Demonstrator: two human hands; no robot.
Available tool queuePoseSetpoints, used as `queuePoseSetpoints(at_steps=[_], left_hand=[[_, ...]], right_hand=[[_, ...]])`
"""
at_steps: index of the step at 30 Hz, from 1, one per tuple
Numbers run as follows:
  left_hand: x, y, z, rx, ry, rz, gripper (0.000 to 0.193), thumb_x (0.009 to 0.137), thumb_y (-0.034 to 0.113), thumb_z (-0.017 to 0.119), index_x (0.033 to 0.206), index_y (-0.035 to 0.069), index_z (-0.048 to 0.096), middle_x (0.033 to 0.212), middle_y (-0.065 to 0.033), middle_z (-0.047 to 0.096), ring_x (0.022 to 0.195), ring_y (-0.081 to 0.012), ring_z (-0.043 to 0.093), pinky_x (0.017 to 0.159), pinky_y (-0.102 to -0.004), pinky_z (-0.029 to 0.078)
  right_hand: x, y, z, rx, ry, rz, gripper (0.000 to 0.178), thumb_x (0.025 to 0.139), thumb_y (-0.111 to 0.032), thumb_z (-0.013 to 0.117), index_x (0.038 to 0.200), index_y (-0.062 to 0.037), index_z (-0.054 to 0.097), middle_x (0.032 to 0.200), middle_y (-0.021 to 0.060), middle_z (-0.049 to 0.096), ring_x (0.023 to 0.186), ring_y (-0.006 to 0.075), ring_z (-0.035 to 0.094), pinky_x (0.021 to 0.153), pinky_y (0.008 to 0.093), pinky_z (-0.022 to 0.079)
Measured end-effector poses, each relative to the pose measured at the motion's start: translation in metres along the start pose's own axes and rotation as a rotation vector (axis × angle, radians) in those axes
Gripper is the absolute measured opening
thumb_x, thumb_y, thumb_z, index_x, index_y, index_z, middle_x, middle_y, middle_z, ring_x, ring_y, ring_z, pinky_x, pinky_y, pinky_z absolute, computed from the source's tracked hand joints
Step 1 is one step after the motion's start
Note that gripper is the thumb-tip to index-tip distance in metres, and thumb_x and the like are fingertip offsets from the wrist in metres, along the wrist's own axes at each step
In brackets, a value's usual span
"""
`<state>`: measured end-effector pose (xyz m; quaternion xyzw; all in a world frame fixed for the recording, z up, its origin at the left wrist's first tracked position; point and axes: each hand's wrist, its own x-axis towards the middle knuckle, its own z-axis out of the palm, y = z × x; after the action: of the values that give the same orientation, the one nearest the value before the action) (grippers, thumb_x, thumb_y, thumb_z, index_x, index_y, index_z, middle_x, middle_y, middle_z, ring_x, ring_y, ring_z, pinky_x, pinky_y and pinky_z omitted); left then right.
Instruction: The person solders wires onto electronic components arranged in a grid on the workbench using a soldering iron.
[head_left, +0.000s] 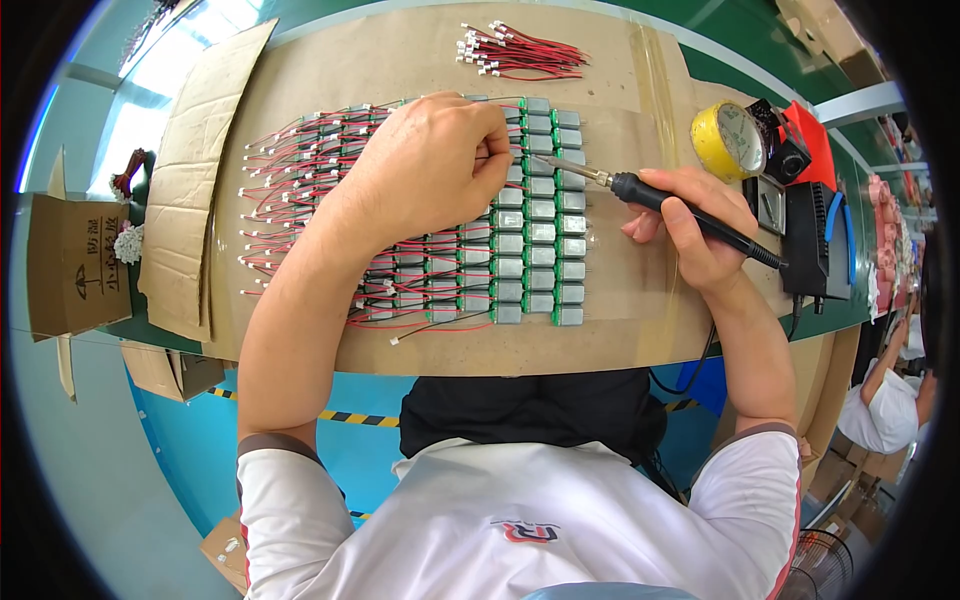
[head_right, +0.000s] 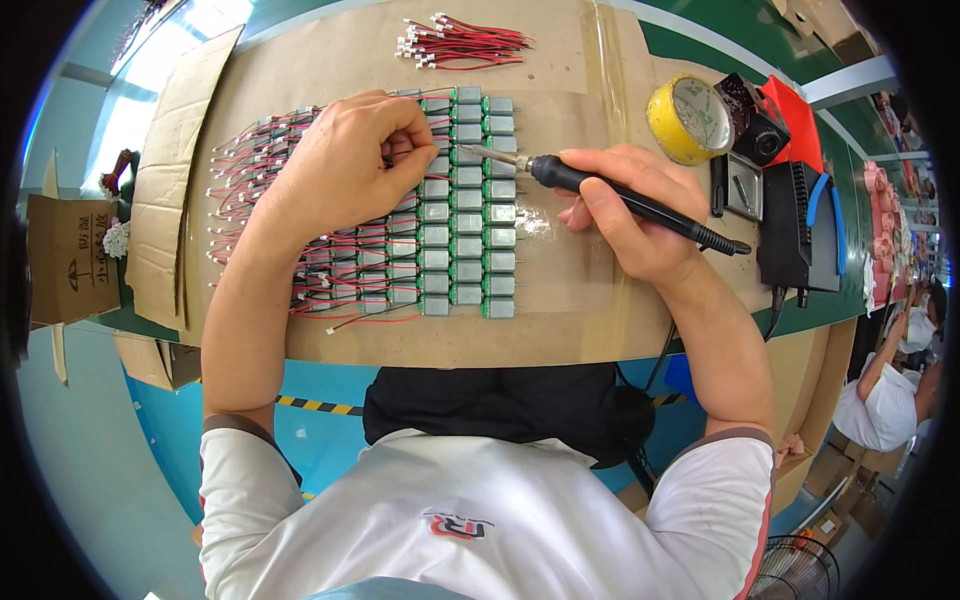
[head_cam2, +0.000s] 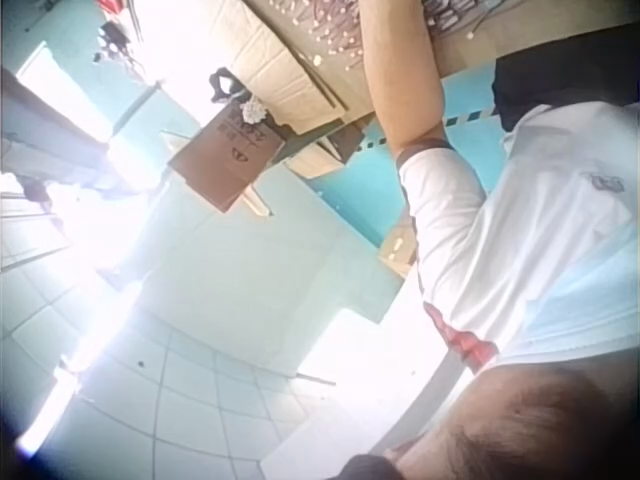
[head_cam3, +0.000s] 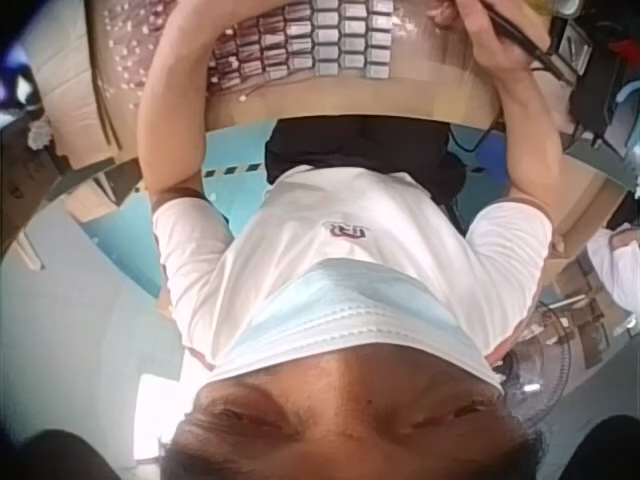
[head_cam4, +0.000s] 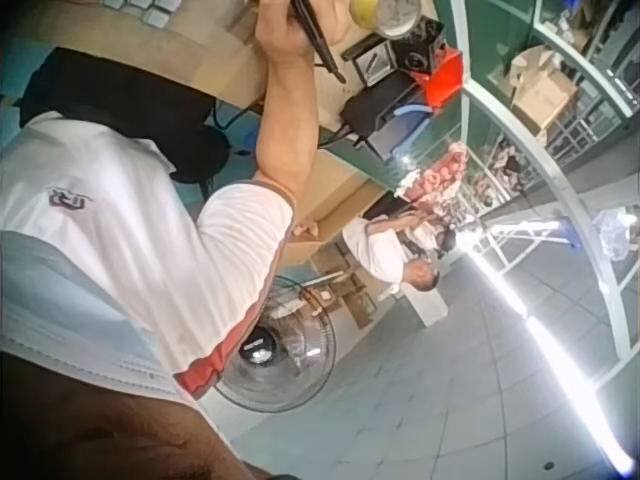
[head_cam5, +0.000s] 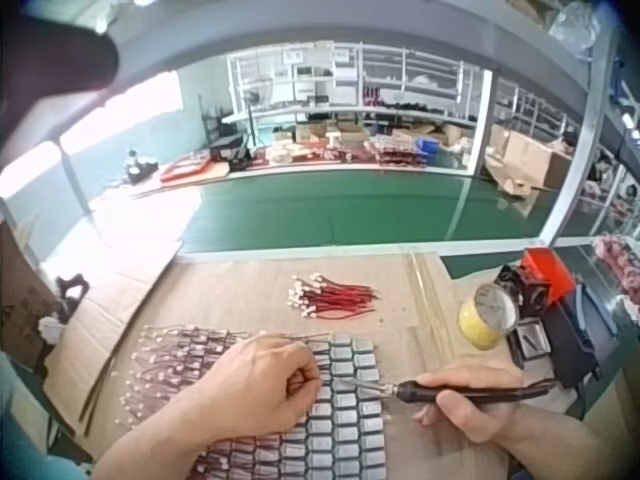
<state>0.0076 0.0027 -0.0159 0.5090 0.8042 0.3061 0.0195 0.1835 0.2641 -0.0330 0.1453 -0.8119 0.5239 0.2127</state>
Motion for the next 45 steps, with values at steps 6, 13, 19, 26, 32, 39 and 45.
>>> queuePoseSetpoints(at_steps=[6, 13, 19, 26, 32, 39, 45], left_hand=[[-0.001, -0.001, -0.001, -0.024, 0.0, 0.017, 0.019, 0.087, 0.012, 0.076, 0.101, 0.0, 0.07, 0.075, -0.0104, 0.063, 0.073, -0.0283, 0.064, 0.075, -0.0415, 0.055], [-0.001, 0.001, -0.011, -0.053, -0.083, 0.107, 0.026, 0.088, 0.014, 0.08, 0.107, 0.002, 0.066, 0.081, -0.0111, 0.062, 0.079, -0.031, 0.061, 0.079, -0.044, 0.053], [-0.001, 0.001, -0.014, -0.044, -0.115, 0.154, 0.019, 0.088, 0.011, 0.08, 0.099, 0.001, 0.067, 0.087, -0.0132, 0.065, 0.085, -0.0325, 0.064, 0.081, -0.0442, 0.054], [-0.003, -0.001, -0.009, -0.076, -0.095, 0.109, 0.014, 0.09, 0.008, 0.077, 0.094, 0.0, 0.067, 0.09, -0.0139, 0.066, 0.089, -0.0341, 0.066, 0.083, -0.0448, 0.055], [-0.002, 0.001, -0.005, -0.023, -0.069, 0.096, 0.012, 0.091, 0.009, 0.073, 0.093, 0.0, 0.066, 0.091, -0.0141, 0.065, 0.09, -0.0348, 0.066, 0.085, -0.045, 0.054], [-0.002, 0.002, -0.002, 0.008, -0.046, 0.087, 0.012, 0.091, 0.01, 0.072, 0.093, 0.0, 0.065, 0.091, -0.0139, 0.065, 0.091, -0.035, 0.066, 0.085, -0.0455, 0.054], [-0.003, 0.002, -0.002, 0.02, -0.046, 0.084, 0.012, 0.091, 0.01, 0.072, 0.092, 0.0, 0.065, 0.09, -0.0136, 0.065, 0.091, -0.0353, 0.066, 0.085, -0.0456, 0.054]], right_hand=[[-0.001, 0.0, 0.001, 0.017, 0.011, 0.016, 0.025, 0.099, 0.004, 0.063, 0.121, 0.0103, 0.074, 0.089, 0.0155, 0.078, 0.07, 0.0178, 0.077, 0.067, 0.0292, 0.063], [-0.001, -0.001, 0.0, 0.0, 0.013, 0.019, 0.025, 0.098, 0.004, 0.064, 0.12, 0.01, 0.074, 0.088, 0.0152, 0.078, 0.069, 0.018, 0.077, 0.066, 0.0281, 0.061], [0.0, 0.0, -0.001, -0.011, 0.01, -0.008, 0.025, 0.097, 0.003, 0.064, 0.118, 0.0097, 0.075, 0.085, 0.0152, 0.078, 0.068, 0.0182, 0.076, 0.065, 0.0274, 0.059], [0.0, 0.001, -0.002, -0.004, 0.009, -0.019, 0.025, 0.095, 0.004, 0.064, 0.116, 0.01, 0.075, 0.083, 0.0144, 0.077, 0.066, 0.0177, 0.075, 0.061, 0.0276, 0.058], [0.001, 0.0, -0.001, -0.02, -0.002, -0.034, 0.024, 0.094, 0.004, 0.065, 0.114, 0.0098, 0.076, 0.081, 0.0139, 0.077, 0.065, 0.0174, 0.075, 0.06, 0.0273, 0.058], [0.001, 0.001, -0.001, -0.04, -0.014, -0.067, 0.023, 0.093, 0.004, 0.066, 0.113, 0.0093, 0.076, 0.083, 0.0141, 0.077, 0.064, 0.0178, 0.074, 0.06, 0.0282, 0.057], [0.002, 0.001, -0.001, -0.046, -0.025, -0.075, 0.023, 0.092, 0.004, 0.066, 0.112, 0.0094, 0.076, 0.086, 0.015, 0.078, 0.064, 0.0178, 0.075, 0.06, 0.0284, 0.058]])
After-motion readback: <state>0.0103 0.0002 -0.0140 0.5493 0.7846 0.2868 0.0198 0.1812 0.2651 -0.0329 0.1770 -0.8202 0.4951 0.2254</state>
